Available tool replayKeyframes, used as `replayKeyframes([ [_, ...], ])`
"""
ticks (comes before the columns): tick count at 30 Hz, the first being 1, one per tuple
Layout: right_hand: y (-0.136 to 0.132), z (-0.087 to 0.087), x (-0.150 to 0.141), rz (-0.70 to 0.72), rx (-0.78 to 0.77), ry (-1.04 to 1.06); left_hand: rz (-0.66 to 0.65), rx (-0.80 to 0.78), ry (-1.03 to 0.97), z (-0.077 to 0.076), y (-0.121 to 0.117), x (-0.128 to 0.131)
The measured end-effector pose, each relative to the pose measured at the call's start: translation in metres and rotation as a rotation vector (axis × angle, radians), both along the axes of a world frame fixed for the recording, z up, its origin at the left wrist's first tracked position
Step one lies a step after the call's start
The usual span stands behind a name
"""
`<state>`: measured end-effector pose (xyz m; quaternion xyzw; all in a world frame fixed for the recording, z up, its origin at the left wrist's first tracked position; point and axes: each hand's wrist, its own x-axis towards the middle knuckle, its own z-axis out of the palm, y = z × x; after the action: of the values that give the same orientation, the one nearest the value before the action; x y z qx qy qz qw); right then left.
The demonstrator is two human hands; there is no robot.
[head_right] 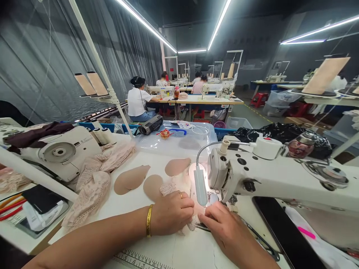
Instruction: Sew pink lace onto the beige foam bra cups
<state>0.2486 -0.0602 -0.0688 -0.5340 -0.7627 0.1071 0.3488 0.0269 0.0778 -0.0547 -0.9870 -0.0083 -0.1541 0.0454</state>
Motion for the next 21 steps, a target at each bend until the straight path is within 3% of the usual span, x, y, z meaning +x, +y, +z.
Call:
replayKeyframes([
  [3,0.001,0.004,-0.001,0.11,0.103,-0.237,0.017,-0.002,-0.013,-0.003,0.001,0.001],
  [8,0.0,0.009,-0.003,0.125,0.167,-0.287,0.023,-0.018,-0.053,-0.002,-0.003,0.002],
  [16,-0.001,0.004,0.002,0.134,0.128,-0.311,0.022,-0.026,-0.016,0.0,-0.005,0.003],
  [21,-0.002,-0.002,0.003,0.063,0.003,-0.3,0.002,-0.059,-0.065,0.001,-0.005,0.003],
])
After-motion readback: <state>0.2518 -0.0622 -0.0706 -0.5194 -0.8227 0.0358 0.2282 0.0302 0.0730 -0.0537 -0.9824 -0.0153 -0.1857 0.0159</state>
